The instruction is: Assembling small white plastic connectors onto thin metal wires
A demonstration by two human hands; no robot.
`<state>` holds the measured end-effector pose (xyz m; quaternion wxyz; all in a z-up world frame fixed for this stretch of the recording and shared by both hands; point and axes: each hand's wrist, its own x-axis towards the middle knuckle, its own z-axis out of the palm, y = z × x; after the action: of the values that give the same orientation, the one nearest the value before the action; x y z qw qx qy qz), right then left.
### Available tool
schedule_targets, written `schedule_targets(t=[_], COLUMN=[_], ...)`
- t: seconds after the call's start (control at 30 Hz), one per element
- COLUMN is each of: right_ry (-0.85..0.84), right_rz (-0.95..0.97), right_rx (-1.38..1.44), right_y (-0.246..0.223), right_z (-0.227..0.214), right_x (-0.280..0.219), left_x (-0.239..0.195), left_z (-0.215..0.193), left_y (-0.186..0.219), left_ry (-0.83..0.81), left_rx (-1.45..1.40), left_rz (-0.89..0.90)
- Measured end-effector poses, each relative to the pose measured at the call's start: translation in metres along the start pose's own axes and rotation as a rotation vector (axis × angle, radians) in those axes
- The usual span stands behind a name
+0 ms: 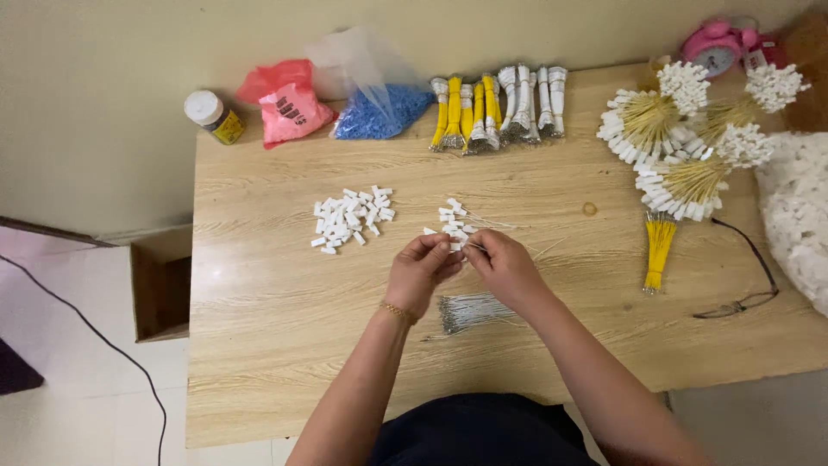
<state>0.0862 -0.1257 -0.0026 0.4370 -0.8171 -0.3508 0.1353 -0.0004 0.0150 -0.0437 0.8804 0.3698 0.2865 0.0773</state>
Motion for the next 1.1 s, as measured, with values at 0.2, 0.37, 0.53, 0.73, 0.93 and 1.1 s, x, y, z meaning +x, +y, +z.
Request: schedule_targets(t=[0.2, 0.37, 0.53, 0.73, 0.93, 1.1], right_ry=[-0.027, 0.015, 0.087, 0.152, 0.133, 0.141], right_rz=[0.063, 0.085, 0.070, 0.213, 0.178, 0.170], right_rx=[-0.157, -0.156, -0.064, 0.289, 0.374, 0.299], right_y=[0.072, 0.071, 0.036, -0.011, -0.010, -0.035], right_z=[0.030, 0.015, -0.001, -0.012, -0.008, -0.020], right_x=[0.007, 0.015, 0.020, 0.005, -0.001, -0.009], left_x=[0.056, 0.066, 0.086, 0.072, 0.022, -0.014], left_z=[-0.111, -0.118, -0.133, -0.126, -0.049, 0.008], left_y=[-0.001, 0.019, 0.016, 0.013, 0.004, 0.021], left_ry=[0.596, 0.802, 0.777, 0.617, 0.280, 0.067], left_rx=[1.303, 1.370, 1.464, 1.569, 0.637, 0.259], left_rz=[0.439, 0.174, 0.252, 0.098, 0.292, 0.238])
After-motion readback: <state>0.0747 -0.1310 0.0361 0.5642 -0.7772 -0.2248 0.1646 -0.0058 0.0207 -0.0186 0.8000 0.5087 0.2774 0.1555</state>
